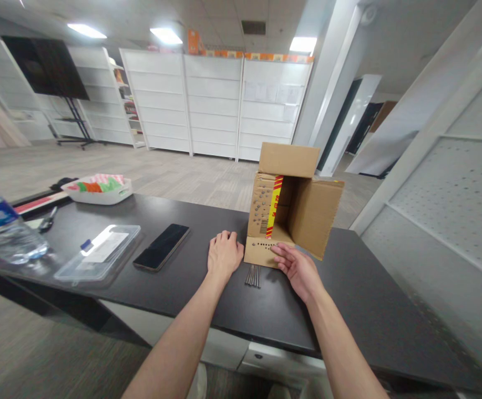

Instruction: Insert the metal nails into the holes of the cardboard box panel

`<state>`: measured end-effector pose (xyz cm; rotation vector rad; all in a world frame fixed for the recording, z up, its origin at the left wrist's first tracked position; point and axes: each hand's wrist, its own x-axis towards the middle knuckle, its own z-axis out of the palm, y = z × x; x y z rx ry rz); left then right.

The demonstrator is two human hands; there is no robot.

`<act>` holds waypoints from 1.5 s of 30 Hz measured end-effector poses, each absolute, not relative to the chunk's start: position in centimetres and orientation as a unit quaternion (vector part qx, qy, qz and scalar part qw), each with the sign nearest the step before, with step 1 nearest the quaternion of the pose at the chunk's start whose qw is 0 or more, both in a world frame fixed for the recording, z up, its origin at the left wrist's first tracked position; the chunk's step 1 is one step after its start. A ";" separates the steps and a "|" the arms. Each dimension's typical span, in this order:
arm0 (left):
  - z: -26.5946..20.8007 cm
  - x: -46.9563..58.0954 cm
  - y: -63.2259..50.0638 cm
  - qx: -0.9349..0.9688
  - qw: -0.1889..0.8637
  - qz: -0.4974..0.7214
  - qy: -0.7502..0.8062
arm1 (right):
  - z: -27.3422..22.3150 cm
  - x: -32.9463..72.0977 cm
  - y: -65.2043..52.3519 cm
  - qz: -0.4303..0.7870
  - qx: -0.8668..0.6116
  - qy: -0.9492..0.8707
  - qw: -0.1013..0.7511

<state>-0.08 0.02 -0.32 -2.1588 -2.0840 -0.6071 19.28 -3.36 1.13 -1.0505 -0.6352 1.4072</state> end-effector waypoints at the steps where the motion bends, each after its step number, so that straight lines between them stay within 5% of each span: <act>1: -0.3 -0.1 0.0 -0.704 0.041 -0.199 -0.681 | 1.2 19.3 -3.4 0.617 -0.449 -0.262 0.591; 45: -0.1 0.0 -0.1 -0.700 0.023 -0.191 -0.688 | 0.9 19.4 -3.4 0.641 -0.419 -0.247 0.593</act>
